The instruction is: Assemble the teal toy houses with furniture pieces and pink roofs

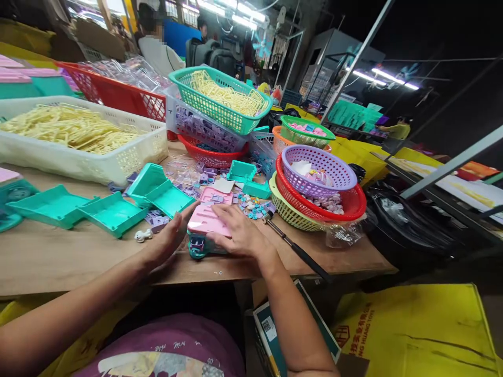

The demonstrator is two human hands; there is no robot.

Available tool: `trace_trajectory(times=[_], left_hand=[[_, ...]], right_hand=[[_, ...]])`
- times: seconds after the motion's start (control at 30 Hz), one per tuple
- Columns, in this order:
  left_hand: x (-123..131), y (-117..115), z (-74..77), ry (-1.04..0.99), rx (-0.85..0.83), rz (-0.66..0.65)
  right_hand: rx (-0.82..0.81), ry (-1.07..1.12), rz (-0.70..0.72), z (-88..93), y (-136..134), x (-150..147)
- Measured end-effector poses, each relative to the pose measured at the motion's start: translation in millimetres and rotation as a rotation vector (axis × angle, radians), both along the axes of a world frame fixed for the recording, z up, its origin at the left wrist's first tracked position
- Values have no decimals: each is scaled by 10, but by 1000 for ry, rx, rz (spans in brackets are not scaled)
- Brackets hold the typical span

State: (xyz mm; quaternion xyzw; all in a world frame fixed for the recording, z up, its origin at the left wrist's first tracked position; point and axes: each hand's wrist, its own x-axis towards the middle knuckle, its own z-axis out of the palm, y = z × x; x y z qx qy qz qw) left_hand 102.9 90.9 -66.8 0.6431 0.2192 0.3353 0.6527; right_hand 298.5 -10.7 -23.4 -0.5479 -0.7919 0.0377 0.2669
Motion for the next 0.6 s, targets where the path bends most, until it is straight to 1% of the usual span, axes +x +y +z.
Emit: trace_trajectory(times=[0.07,0.1,0.13,0.23,0.3,0.37,0.47,0.53,0.6], left_hand=[[116,-76,5,-131,-195,29],[168,-106,7,-155,-238,45],[209,-129,6,-160,-244,84],[263,-151,-20,-110,-162,204],[255,-135,-49,-98,-154,213],[231,-120,-66,-124,-165,199],[187,-159,-55,-167,-136,207],[181,-200,-54,-164,-98,202],[200,-194,-92,-152,-80,130]], right_hand=[[21,-13,15,-25,60,-80],[29,-21,15,-30,68,-104],[31,-32,9,-26,66,-121],[-2,-98,-32,5,35,-151],[-28,-148,-68,7,26,-165],[-23,-145,-75,-28,29,-175],[47,-26,-29,-139,7,-191],[123,73,-15,-249,-7,-185],[185,153,-46,-382,21,-160]])
